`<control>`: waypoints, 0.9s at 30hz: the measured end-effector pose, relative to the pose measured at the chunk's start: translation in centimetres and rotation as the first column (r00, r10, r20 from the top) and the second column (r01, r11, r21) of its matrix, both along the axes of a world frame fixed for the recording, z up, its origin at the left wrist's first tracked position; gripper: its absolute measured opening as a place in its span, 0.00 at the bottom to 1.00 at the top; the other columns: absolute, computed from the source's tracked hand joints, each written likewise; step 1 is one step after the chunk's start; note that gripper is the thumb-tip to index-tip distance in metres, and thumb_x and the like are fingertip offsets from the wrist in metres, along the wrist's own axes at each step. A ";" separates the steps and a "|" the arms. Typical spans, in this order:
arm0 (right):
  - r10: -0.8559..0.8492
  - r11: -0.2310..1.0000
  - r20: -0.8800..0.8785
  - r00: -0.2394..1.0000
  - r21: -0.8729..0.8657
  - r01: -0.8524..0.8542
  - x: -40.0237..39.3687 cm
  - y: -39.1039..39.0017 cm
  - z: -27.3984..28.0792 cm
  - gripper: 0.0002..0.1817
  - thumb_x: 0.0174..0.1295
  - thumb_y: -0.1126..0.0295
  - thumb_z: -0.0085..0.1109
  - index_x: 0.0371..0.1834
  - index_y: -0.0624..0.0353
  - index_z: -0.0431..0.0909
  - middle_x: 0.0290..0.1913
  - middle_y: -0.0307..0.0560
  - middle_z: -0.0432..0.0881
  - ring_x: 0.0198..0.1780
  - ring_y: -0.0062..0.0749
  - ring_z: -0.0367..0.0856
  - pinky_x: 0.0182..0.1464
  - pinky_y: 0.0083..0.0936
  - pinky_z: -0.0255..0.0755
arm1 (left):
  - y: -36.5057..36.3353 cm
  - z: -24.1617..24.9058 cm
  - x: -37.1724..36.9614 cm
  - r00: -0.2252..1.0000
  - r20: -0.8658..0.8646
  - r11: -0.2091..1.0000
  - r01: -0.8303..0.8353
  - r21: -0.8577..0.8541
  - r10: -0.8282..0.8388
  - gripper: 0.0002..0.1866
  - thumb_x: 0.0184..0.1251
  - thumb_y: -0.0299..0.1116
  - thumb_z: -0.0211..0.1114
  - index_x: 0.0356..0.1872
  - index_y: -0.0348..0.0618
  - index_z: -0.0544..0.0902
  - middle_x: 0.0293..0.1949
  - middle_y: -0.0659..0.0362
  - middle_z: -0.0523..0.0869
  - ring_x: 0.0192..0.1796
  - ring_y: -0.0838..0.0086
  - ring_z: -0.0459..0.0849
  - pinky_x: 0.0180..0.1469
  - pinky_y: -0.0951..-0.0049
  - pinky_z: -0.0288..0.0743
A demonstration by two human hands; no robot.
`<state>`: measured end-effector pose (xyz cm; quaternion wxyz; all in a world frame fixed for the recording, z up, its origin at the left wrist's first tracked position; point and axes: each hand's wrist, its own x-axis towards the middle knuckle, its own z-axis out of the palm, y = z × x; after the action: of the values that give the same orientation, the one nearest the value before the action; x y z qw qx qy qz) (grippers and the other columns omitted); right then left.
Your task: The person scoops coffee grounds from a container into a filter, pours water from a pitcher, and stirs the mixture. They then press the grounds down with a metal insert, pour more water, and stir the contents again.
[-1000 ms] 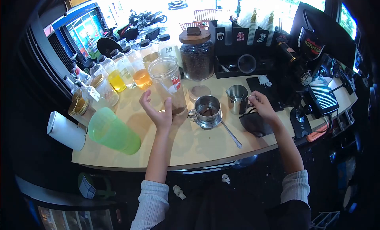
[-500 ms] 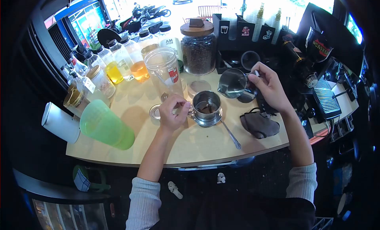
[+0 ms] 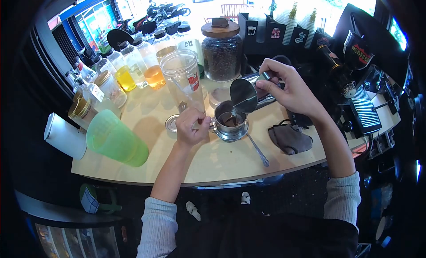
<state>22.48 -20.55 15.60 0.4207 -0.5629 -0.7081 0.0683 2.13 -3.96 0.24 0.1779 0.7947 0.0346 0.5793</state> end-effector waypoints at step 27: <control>-0.084 0.996 0.122 0.989 0.031 0.081 0.0 -0.7 0.2 0.11 0.59 0.70 0.62 0.34 0.64 0.70 0.20 0.40 0.62 0.25 0.24 0.58 0.28 0.26 0.55 | -0.5 0.6 0.1 0.998 -0.031 0.997 0.047 -0.058 -0.049 0.10 0.52 0.28 0.70 0.19 0.41 0.76 0.17 0.59 0.75 0.20 0.70 0.75 0.24 0.72 0.66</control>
<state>22.48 -21.25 15.76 0.3858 -0.5893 -0.7098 0.0068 2.24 -4.50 0.80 0.2140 0.7991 0.0351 0.5607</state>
